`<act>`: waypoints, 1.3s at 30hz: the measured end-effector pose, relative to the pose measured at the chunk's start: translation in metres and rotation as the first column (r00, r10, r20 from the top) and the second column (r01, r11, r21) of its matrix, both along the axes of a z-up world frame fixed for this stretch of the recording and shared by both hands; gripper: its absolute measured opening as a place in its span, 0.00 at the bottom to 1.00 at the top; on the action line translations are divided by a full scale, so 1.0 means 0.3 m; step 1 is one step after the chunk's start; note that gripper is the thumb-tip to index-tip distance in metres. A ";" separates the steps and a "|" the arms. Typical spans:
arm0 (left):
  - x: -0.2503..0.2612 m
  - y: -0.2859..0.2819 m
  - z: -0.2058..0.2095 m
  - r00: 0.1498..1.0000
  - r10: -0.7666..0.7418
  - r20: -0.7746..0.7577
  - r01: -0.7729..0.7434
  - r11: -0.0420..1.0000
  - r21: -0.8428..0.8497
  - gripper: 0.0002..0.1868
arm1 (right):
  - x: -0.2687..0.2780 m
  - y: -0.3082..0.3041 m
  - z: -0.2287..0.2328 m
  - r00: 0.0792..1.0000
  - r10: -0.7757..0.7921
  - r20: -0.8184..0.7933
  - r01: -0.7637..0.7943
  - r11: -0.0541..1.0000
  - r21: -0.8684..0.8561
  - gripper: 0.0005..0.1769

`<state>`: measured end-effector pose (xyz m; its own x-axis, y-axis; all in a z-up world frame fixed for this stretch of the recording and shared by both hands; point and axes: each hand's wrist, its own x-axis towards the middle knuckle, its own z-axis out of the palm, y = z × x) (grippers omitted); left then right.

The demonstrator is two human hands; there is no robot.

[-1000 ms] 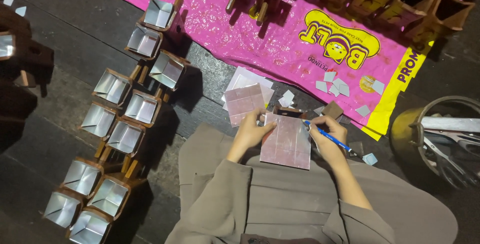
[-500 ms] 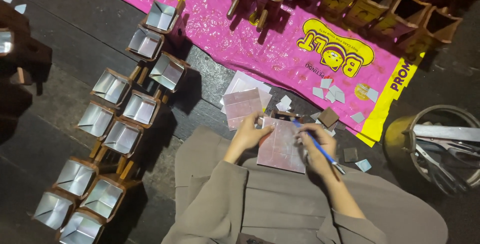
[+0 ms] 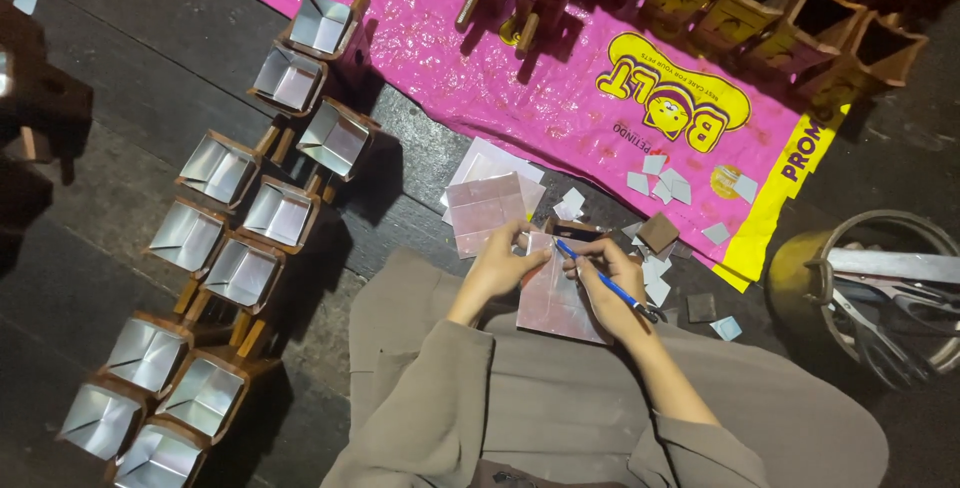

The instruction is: Lining the interior of small wooden boxes with reflective paper using scissors and adhesive.

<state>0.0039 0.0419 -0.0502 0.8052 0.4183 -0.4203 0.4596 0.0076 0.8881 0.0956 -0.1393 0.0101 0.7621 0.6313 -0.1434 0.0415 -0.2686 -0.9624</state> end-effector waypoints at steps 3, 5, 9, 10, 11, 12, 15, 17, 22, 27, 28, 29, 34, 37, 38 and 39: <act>0.001 -0.003 -0.010 1.000 0.002 0.019 -0.002 1.000 -0.002 0.24 | 0.000 0.009 0.033 1.000 0.003 0.003 -0.003 1.000 0.005 0.08; -0.003 -0.006 -0.012 0.999 0.003 0.035 -0.003 1.000 0.001 0.25 | 0.001 0.010 0.025 1.000 0.005 0.000 -0.005 1.000 0.020 0.07; -0.023 -0.011 0.050 0.998 -0.008 0.063 0.010 1.000 -0.020 0.25 | 0.030 -0.020 -0.072 0.993 0.026 -0.117 -0.009 0.990 0.141 0.06; -0.019 -0.007 0.032 0.998 -0.008 0.066 0.009 1.000 -0.019 0.25 | 0.026 -0.011 -0.062 0.993 0.026 -0.114 -0.010 0.990 0.142 0.06; -0.016 -0.003 0.014 0.998 -0.012 0.065 0.014 1.000 -0.019 0.25 | 0.021 -0.003 -0.051 0.994 0.010 -0.107 0.004 0.992 0.128 0.06; -0.012 0.001 -0.003 0.998 -0.018 0.065 0.019 1.000 -0.018 0.24 | 0.015 0.005 -0.039 0.995 -0.008 -0.099 0.019 0.993 0.114 0.06; 0.000 0.000 -0.056 0.999 -0.008 0.052 0.009 1.000 -0.017 0.24 | 0.010 0.021 -0.001 0.997 -0.023 -0.072 0.028 0.997 0.076 0.06; 0.001 -0.001 -0.058 0.999 -0.002 0.050 0.003 1.000 -0.030 0.24 | 0.011 0.024 0.000 0.995 -0.025 -0.095 0.033 0.995 0.093 0.06; 0.011 0.000 -0.099 0.997 0.006 0.074 -0.003 0.999 -0.040 0.23 | 0.044 -0.010 -0.082 0.993 0.019 -0.114 -0.003 0.991 0.135 0.04; 0.021 0.006 -0.129 0.980 0.048 0.195 -0.013 0.984 -0.178 0.23 | 0.030 0.009 -0.084 0.986 -0.073 -0.151 0.103 0.974 0.202 0.05; 0.026 0.003 -0.157 0.979 0.035 0.199 -0.001 0.986 -0.169 0.23 | 0.031 -0.010 -0.061 0.986 -0.083 -0.148 0.114 0.971 0.211 0.05; 0.030 0.000 -0.185 0.985 0.050 0.165 -0.031 0.993 -0.113 0.23 | 0.031 -0.030 -0.037 0.966 -0.165 -0.199 0.219 0.932 0.289 0.07; 0.036 -0.051 -0.047 0.995 0.053 0.083 -0.054 0.999 0.002 0.37 | 0.080 -0.213 0.034 0.923 -0.373 -0.097 0.385 0.879 0.280 0.11; 0.032 -0.084 0.036 0.964 0.049 0.262 -0.059 0.998 0.032 0.45 | 0.042 -0.322 0.067 0.949 -0.150 0.279 0.200 0.966 -0.163 0.09; 0.027 -0.101 0.067 0.945 0.044 0.323 -0.054 0.998 0.024 0.44 | -0.009 -0.341 0.084 0.941 -0.105 0.321 0.179 0.961 -0.210 0.11; 0.022 -0.119 0.097 0.923 0.039 0.382 -0.048 0.999 0.015 0.42 | -0.060 -0.359 0.100 0.931 -0.059 0.360 0.160 0.953 -0.258 0.14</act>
<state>0.0105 0.0062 -0.0211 0.8835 0.4624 -0.0742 0.0852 -0.0029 0.9964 0.0774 -0.2469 0.0400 0.8576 0.5141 -0.0168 0.3112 -0.5446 -0.7788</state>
